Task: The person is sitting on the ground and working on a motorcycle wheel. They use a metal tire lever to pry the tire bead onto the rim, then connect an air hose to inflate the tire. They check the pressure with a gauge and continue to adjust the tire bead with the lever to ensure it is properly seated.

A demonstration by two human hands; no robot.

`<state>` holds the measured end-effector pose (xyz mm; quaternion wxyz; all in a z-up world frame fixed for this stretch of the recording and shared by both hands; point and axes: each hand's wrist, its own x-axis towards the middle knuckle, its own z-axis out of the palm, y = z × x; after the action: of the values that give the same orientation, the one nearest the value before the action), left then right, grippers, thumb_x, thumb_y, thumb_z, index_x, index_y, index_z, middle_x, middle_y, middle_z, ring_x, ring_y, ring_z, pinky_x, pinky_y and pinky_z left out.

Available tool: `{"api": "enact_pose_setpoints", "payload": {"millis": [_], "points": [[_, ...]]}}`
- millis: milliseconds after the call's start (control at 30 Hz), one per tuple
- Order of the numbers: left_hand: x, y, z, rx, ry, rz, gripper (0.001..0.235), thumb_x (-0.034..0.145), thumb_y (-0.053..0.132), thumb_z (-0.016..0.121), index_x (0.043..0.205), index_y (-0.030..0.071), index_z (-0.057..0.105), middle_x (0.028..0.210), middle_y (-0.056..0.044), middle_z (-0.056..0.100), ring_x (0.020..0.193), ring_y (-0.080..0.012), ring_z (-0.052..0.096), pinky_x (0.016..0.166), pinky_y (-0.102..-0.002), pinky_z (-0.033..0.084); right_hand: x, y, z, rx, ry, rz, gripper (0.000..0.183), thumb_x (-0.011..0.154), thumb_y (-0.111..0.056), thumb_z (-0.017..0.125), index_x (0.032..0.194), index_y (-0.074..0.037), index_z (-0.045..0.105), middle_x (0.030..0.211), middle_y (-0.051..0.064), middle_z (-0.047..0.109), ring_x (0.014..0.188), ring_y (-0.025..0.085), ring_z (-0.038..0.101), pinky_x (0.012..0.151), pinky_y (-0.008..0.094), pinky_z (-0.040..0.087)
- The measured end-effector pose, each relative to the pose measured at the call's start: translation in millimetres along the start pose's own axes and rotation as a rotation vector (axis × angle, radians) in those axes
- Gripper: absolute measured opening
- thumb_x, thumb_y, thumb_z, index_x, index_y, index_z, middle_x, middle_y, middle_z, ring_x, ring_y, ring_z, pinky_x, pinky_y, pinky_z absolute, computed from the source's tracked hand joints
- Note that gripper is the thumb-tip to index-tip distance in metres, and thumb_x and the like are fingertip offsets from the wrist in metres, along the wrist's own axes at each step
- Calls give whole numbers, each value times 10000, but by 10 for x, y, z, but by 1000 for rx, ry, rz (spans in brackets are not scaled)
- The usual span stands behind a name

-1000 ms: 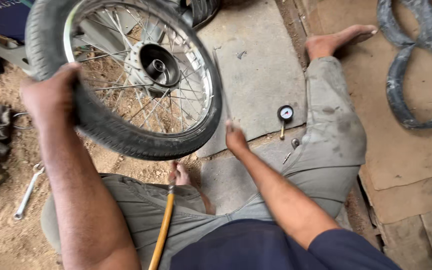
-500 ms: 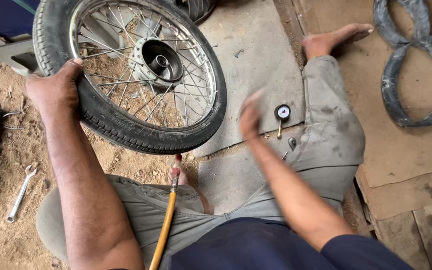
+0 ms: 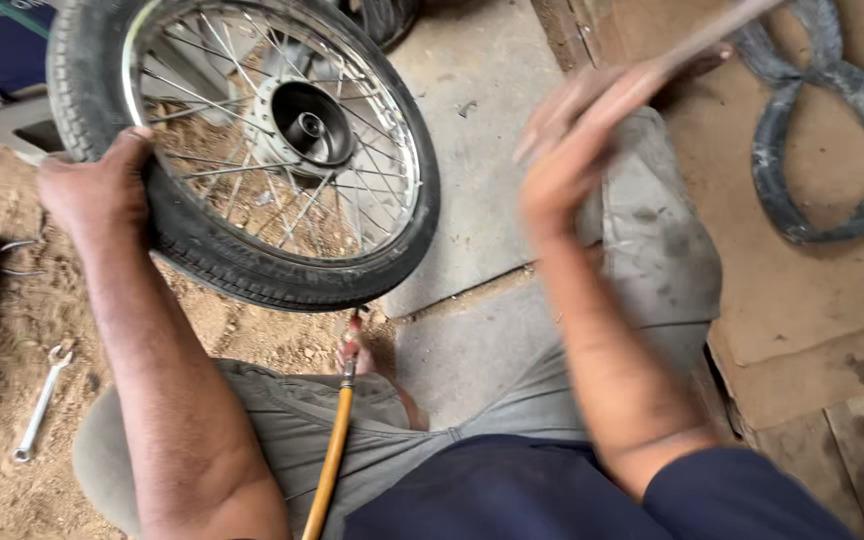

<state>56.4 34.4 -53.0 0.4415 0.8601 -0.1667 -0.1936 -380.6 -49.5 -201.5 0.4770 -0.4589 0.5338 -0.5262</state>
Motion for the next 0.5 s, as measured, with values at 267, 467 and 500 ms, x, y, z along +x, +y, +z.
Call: {"api": "enact_pose_setpoints", "payload": {"millis": [267,467,500], "points": [[173,-370,-4,138,-11,181,648,792,297,947,1174,-110,617,1145,-233,716,987,-292,745,889,-423,629,-484,735,14,-133,-85,507,339,1099,-404,466,1081,-72,536,901,59,526,737,181,463,641,356,352],[111,-153,55,46,-20,-13,545,727,175,857,1132,-54,574,1104,-181,723,911,-227,792,834,-369,646,398,5,-180,-3,49,8,356,1100,-377,473,1182,-36,538,1020,93,535,869,212,475,760,370,358],[90,-92,101,22,-1,-55,548,689,162,851,1110,-28,557,1080,-167,718,887,-211,792,798,-365,649,436,25,-219,-18,88,-46,361,1100,-372,475,1198,-30,539,1039,99,536,891,217,477,779,373,359]]}}
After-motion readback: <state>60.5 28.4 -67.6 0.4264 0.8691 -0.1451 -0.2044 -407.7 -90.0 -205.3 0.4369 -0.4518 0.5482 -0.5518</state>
